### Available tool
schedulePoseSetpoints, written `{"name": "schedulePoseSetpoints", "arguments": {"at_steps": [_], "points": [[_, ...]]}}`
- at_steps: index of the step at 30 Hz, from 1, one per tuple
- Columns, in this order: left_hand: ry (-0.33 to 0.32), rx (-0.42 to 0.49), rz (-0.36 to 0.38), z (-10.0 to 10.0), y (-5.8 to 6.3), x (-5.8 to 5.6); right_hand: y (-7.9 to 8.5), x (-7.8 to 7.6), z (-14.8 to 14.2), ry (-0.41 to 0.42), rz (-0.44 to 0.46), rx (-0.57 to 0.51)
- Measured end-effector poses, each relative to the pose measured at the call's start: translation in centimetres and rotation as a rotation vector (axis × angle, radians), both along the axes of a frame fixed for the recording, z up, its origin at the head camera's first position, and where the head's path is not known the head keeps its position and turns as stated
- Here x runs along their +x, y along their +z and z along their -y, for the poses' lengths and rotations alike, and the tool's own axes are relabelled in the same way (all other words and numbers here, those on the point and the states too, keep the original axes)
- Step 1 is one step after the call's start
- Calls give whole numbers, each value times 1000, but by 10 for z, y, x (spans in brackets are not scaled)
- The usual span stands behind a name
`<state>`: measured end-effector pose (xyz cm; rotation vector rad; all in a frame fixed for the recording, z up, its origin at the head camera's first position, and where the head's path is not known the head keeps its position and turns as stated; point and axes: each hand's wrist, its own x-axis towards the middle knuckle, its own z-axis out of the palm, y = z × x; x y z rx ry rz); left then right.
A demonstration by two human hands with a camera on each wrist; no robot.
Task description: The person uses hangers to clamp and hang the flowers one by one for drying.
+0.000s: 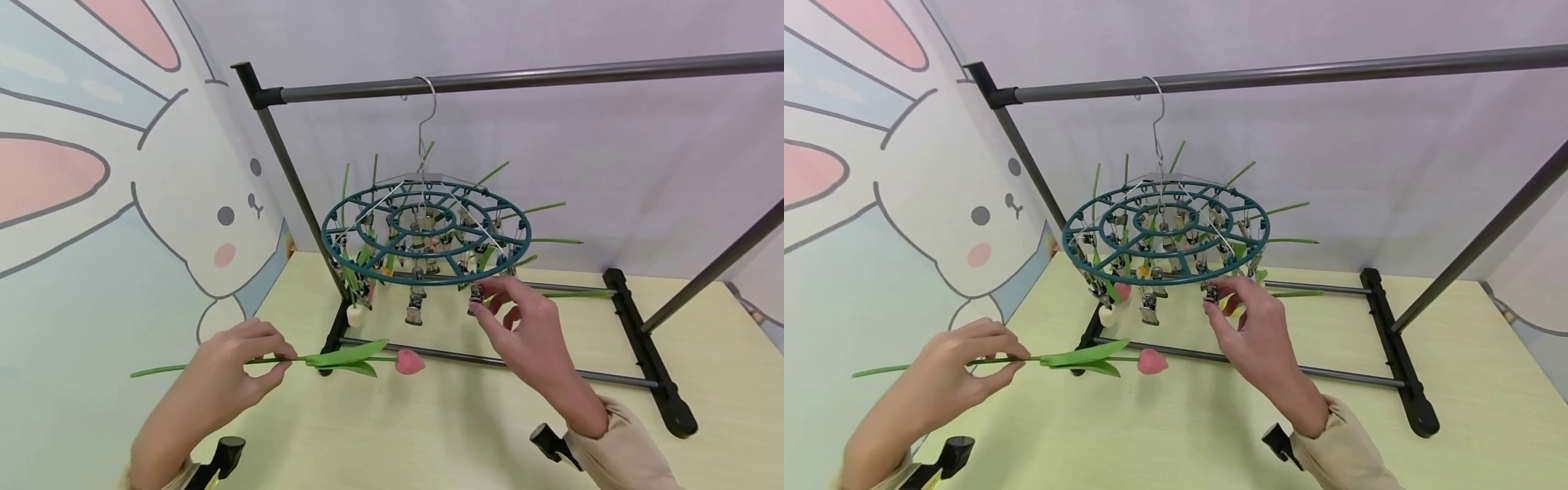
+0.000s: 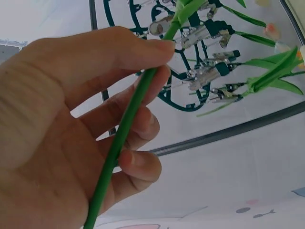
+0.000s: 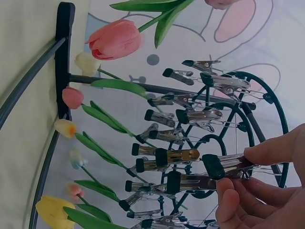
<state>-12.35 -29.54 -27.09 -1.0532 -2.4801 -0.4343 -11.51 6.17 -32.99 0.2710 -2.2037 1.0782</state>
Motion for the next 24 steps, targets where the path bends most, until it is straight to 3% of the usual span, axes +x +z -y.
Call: {"name": "schedulePoseSetpoints", "arguments": {"at_steps": [7,14,24], "points": [[-70,-10,0,-17,-3,3,2,3,2,-14,19,4],[-168,-8,-32,-34,1,4,4,8,7,1,27,-1],[-237,-45,-22,-51,7,5,5,14,13,28,-76,-17]]}}
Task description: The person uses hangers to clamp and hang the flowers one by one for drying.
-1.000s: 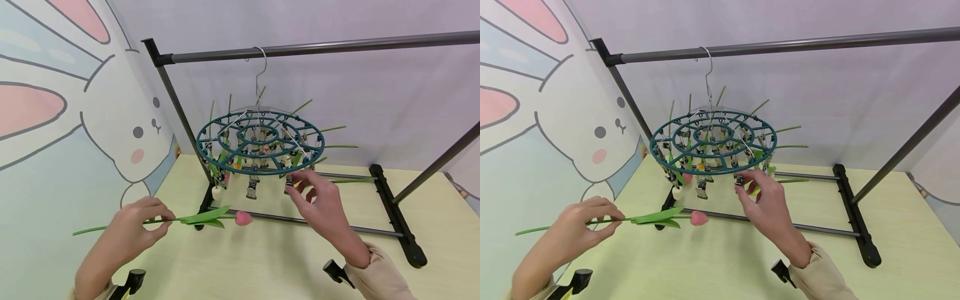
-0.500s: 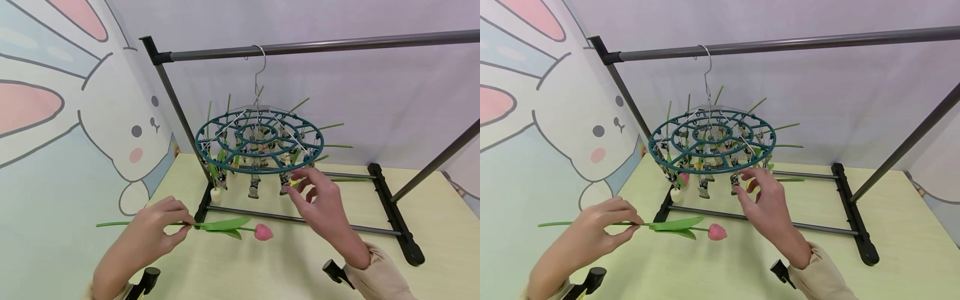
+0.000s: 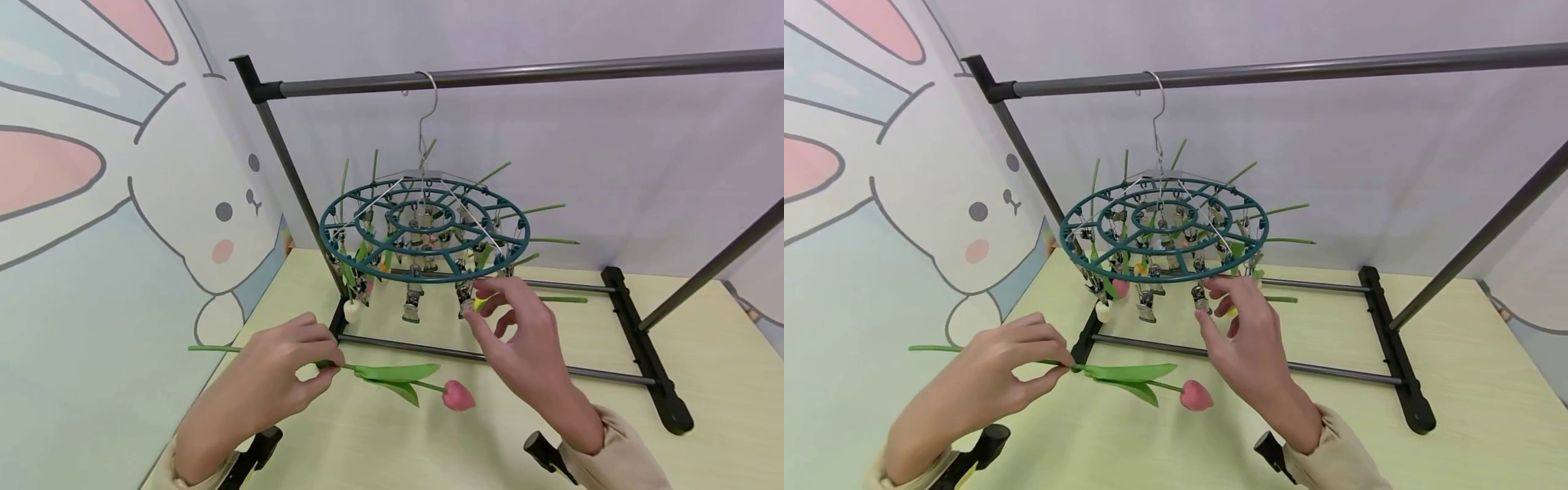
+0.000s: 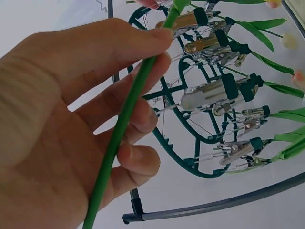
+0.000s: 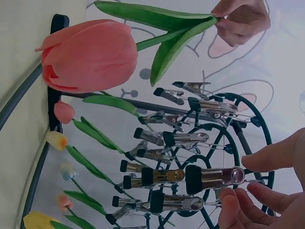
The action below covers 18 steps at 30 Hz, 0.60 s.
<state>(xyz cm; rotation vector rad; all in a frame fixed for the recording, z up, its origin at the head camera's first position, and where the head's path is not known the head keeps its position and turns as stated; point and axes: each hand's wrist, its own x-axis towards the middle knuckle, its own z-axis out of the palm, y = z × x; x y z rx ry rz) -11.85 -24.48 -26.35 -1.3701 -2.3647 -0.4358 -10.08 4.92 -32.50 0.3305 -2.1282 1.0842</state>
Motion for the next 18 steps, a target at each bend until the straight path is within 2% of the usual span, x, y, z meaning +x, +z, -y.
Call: {"name": "schedulePoseSetpoints", "arguments": {"at_steps": [4,8,13,18], "points": [[-7,-38,11,-8,4,1,2,5,5,13,-69,-5],[-29,-67,13,-16,8,2,6,11,10,35,-101,-3],[-45,-97,14,-25,12,3,10,19,17,128,-86,11],[-28,-143,30,-34,13,4,12,21,25,243,-59,36]]}}
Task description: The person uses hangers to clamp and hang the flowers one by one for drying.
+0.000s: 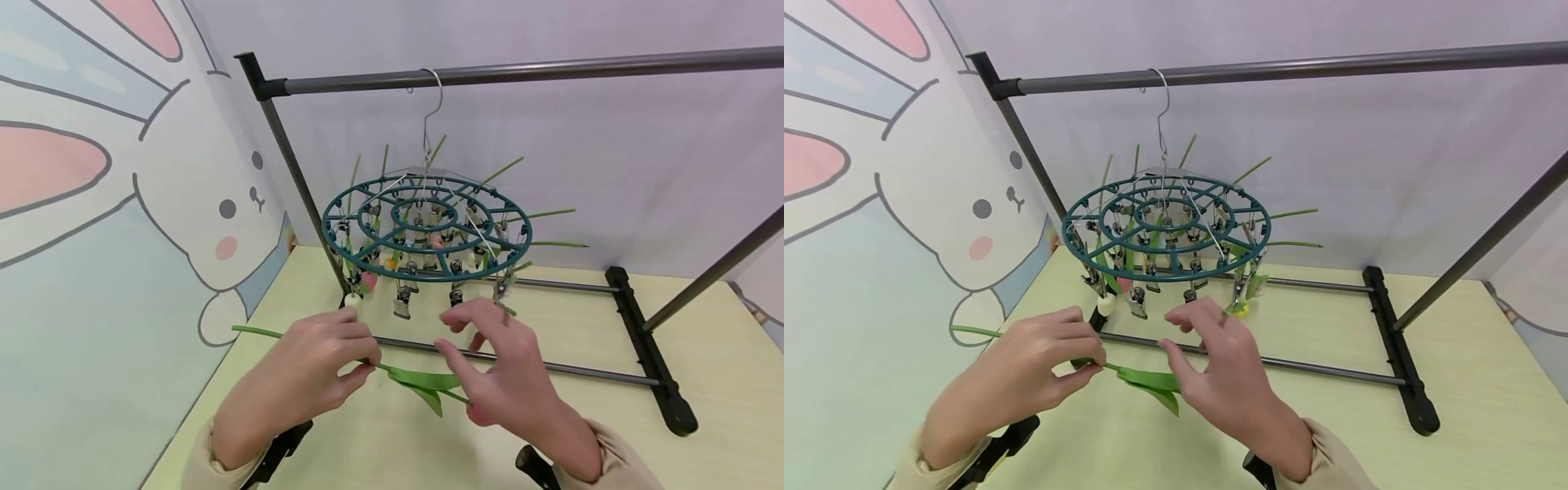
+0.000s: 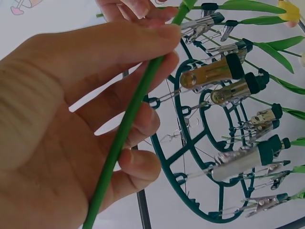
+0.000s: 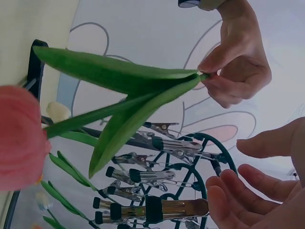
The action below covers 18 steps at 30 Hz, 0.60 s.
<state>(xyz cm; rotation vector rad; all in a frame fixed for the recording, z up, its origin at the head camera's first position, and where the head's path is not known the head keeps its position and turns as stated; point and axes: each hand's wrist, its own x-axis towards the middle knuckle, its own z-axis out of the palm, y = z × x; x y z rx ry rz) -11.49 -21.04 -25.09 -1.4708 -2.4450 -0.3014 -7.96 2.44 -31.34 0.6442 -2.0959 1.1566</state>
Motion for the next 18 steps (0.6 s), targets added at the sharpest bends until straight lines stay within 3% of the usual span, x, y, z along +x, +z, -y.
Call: {"name": "schedulePoseSetpoints", "arguments": {"at_steps": [5,12,18], "points": [[5,-26,2,-8,3,0,-1,-2,8,50,-2,57],[-26,-30,-44,-15,5,0,-1,-2,16,128,72,86],[-32,-60,-92,-21,9,2,-2,-3,22,206,80,108]]}}
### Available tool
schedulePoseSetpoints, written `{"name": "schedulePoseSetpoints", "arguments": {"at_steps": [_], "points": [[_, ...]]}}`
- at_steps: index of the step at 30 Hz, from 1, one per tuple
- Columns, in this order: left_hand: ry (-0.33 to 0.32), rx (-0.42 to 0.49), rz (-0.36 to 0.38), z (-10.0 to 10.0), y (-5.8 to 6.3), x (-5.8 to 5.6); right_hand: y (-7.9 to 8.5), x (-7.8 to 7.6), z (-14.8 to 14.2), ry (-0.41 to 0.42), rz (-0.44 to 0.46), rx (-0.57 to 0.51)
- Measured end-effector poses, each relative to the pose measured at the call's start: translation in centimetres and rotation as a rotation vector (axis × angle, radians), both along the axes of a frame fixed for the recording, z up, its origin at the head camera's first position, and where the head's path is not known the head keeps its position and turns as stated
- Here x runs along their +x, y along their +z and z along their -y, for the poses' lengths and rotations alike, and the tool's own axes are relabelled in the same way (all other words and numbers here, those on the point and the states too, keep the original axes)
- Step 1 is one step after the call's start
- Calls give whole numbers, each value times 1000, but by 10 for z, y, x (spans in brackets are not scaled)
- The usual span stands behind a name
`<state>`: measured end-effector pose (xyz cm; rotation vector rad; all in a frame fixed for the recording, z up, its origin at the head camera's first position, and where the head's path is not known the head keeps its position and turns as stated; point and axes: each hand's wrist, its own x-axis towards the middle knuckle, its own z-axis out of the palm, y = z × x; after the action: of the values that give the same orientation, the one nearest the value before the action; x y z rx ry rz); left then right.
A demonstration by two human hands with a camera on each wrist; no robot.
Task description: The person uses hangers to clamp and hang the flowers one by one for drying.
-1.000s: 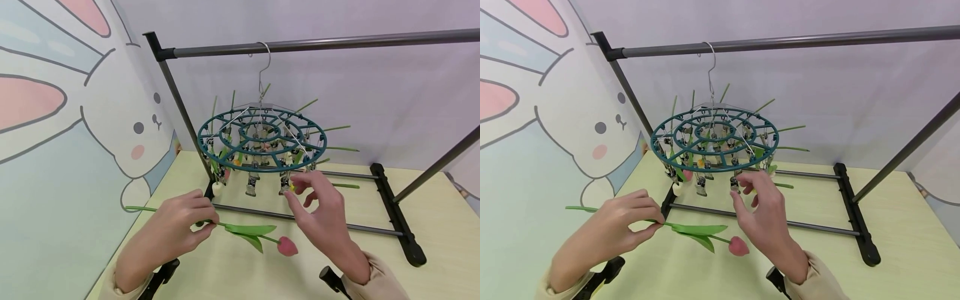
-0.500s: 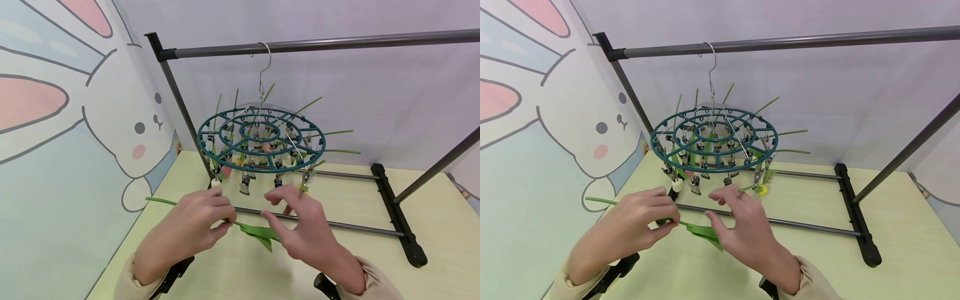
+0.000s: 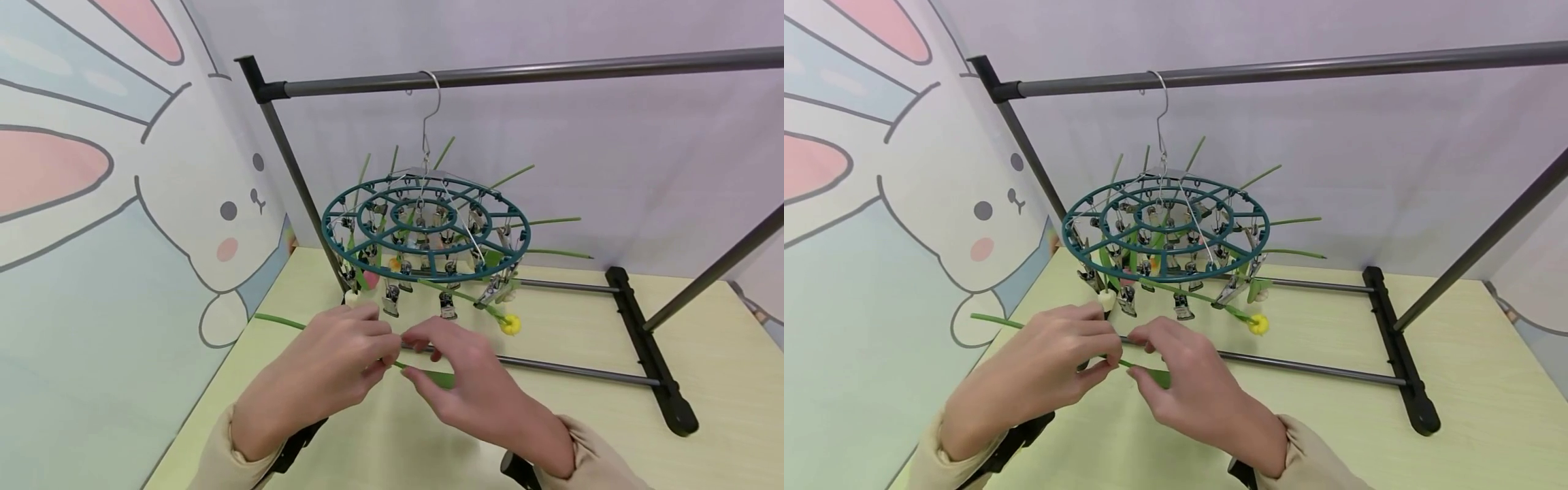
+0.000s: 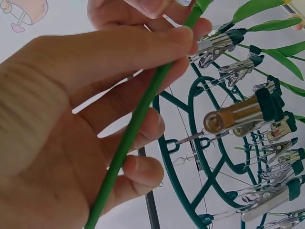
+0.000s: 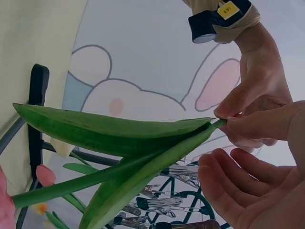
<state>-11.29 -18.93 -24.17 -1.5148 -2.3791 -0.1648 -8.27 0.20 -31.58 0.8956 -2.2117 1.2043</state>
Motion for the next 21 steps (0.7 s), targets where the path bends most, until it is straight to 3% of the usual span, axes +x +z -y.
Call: {"name": "schedulePoseSetpoints", "arguments": {"at_steps": [13,16,21], "points": [[47,-82,-53,-9,2,10,-9,-7,5,22,9,-10],[18,6,-50,-7,1,12,-10,-10,4,4,15,-7],[-142,279,12,-4,-1,10,-11,-12,3,-12,25,-22]]}}
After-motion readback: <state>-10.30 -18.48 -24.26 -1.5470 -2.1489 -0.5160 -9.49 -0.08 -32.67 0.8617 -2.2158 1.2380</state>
